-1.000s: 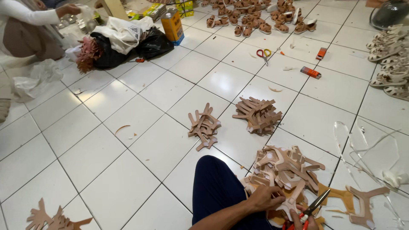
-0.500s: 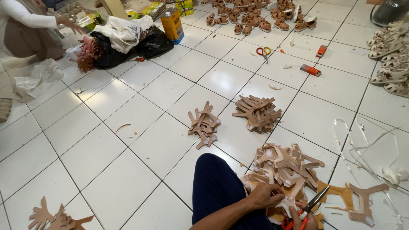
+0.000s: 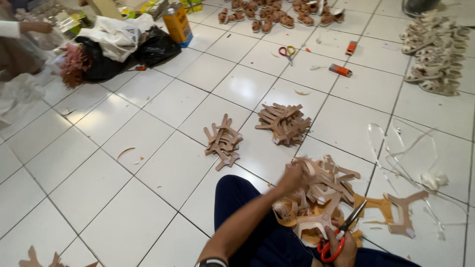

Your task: The person sits on the floor and uses scissors to trim excess material from the edges of light brown shoe sole components. They handle the parts one at a time, cutting along the edges and placing the finished pieces into a pile.

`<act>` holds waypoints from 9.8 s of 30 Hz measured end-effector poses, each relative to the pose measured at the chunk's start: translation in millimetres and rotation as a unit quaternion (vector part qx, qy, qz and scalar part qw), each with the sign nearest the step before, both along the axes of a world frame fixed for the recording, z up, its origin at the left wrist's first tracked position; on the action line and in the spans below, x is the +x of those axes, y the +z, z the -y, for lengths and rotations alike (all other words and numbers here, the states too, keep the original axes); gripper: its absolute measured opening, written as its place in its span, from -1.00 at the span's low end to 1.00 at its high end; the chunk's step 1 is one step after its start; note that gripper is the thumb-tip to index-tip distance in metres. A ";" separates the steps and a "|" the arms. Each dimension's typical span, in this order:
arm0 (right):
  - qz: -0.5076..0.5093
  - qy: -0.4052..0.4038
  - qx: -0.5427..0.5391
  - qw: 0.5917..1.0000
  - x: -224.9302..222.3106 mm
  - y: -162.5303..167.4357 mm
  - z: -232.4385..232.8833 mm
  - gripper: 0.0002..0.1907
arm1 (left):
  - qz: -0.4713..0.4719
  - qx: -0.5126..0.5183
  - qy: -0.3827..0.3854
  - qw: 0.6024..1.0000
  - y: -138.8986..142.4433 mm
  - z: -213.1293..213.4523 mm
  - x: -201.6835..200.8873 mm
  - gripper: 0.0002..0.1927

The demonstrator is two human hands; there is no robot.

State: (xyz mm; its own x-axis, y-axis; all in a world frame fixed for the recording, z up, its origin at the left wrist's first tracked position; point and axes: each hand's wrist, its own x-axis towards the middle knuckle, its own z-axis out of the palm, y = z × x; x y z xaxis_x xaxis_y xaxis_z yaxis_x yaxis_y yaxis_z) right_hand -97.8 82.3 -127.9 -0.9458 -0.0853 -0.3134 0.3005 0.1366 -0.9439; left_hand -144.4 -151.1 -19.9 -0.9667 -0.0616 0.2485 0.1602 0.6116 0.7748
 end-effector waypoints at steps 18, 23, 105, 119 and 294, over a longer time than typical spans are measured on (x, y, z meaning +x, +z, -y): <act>-0.003 0.008 0.001 1.000 3.3 21.8 -4.5 -0.61 | 0.119 0.103 0.235 0.959 204.0 107.6 -104.2 0.11; 0.020 -0.001 0.011 1.000 1.3 22.0 -4.1 -0.59 | 0.121 0.035 0.252 0.960 205.9 106.2 -105.4 0.11; 0.167 0.168 -0.273 0.933 25.6 -15.0 -9.4 -0.27 | -0.029 0.130 0.010 0.991 -89.2 -21.3 35.8 -0.84; 0.119 0.235 -0.366 0.892 22.4 -38.8 -23.0 -0.19 | 0.019 0.177 0.001 0.984 -98.1 -27.5 33.4 -0.85; -0.153 -0.044 -0.112 0.981 1.7 -32.6 -11.3 -0.68 | 0.265 0.351 -0.249 0.863 -109.6 -51.8 69.9 -0.79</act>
